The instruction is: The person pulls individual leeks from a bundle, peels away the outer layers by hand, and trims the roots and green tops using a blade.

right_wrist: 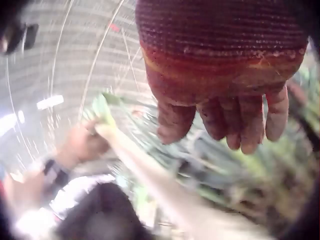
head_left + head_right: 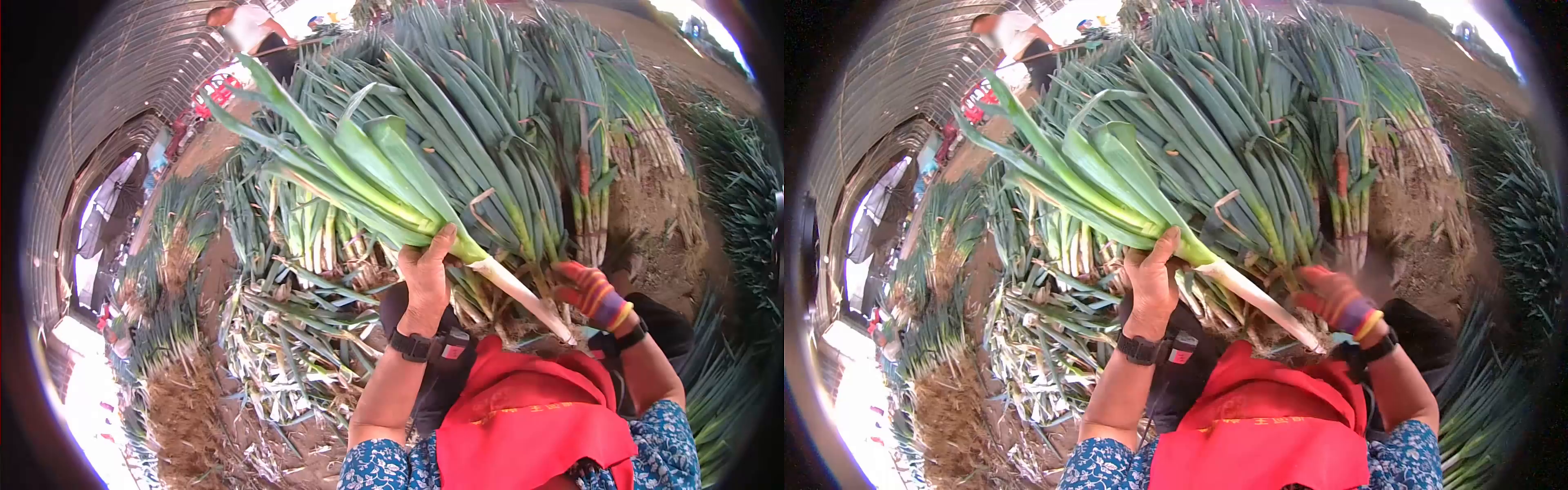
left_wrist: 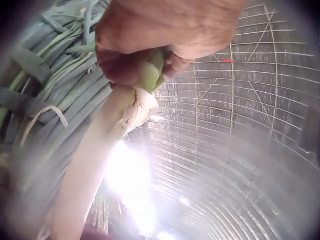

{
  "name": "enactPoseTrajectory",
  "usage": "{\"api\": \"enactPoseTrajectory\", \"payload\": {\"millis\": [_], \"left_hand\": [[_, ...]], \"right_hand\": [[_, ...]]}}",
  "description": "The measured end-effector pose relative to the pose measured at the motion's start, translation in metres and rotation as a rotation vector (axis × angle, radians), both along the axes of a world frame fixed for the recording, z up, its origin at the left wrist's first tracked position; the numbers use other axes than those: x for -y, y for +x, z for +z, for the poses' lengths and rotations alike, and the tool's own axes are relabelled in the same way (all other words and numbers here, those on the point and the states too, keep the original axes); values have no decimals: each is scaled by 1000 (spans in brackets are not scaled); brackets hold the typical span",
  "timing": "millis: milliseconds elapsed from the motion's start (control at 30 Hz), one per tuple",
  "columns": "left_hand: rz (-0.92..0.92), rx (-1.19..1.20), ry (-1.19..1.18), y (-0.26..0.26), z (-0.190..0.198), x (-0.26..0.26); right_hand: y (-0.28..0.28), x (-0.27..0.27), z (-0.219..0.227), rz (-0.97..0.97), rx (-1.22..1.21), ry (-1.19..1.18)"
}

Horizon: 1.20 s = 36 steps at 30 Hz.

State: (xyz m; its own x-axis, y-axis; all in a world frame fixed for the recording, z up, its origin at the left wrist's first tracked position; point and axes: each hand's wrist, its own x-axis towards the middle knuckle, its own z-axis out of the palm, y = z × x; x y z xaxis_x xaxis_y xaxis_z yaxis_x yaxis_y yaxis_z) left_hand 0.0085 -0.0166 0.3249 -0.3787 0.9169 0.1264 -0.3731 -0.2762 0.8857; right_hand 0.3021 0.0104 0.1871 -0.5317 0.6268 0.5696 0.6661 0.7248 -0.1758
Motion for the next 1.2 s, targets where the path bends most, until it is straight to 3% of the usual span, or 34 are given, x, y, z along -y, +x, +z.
{"api": "enactPoseTrajectory", "payload": {"millis": [67, 167, 233, 300, 333, 367, 433, 567, 633, 667, 700, 733, 767, 800, 867, 900, 967, 1033, 1067, 1100, 1167, 1200], "left_hand": [[-25, 47, 11, 7, -12, -2], [-41, 89, 9, 17, -13, 3], [-60, 107, -37, 15, -9, 7], [-44, 67, -23, 14, -9, 5], [-43, 77, -39, 13, -9, 3], [-69, 65, 0, 17, -5, 3], [-99, 111, 67, 22, -3, -2], [-177, 344, -71, 26, -20, -16], [-322, 410, -107, 34, -25, -21], [-322, 315, -182, 43, -23, -19], [-314, -10, -344, 39, -55, -21], [-286, -136, -468, 52, -76, -13], [-620, -508, -555, 47, -97, -1], [-651, -805, -467, 60, -134, 16], [-1064, -1088, -495, 73, -144, 40], [-1076, -1089, -491, 73, -144, 37], [-640, -737, -178, 65, -143, 26], [-588, -356, -128, 48, -70, 7], [-558, -100, -56, 49, -34, 3], [-521, 150, 18, 46, -13, -1], [-637, 173, -11, 22, -9, -10], [-521, 193, -78, 21, -10, -8]], "right_hand": [[-46, 15, 29, 84, 50, -154], [-65, 35, -21, 184, -344, -692], [-75, 48, -21, 59, -270, -672], [-82, 53, -19, -92, 15, -21], [-79, 53, -10, -52, 140, 137], [-80, 44, -10, 86, -257, -615], [-82, 44, 25, 165, -670, -1131], [-79, 52, 55, 232, -899, -1342], [-75, 51, 61, 247, -958, -1408], [-71, 50, 60, 271, -977, -1377], [-66, 48, 65, 264, -983, -1371], [-62, 45, 75, 263, -1000, -1353], [-58, 41, 85, 264, -1024, -1331], [-52, 35, 93, 224, -947, -1324], [-41, 30, 112, 150, -878, -1288], [-36, 29, 116, 82, -782, -1271], [-27, 35, 112, 76, -731, -1239], [-25, 42, 107, 196, -733, -1297], [-20, 39, 88, 253, -579, -1271], [-27, 41, 80, 266, -579, -1285], [-42, 46, 71, 356, -798, -1498], [-58, 40, 69, 350, -663, -974]]}}
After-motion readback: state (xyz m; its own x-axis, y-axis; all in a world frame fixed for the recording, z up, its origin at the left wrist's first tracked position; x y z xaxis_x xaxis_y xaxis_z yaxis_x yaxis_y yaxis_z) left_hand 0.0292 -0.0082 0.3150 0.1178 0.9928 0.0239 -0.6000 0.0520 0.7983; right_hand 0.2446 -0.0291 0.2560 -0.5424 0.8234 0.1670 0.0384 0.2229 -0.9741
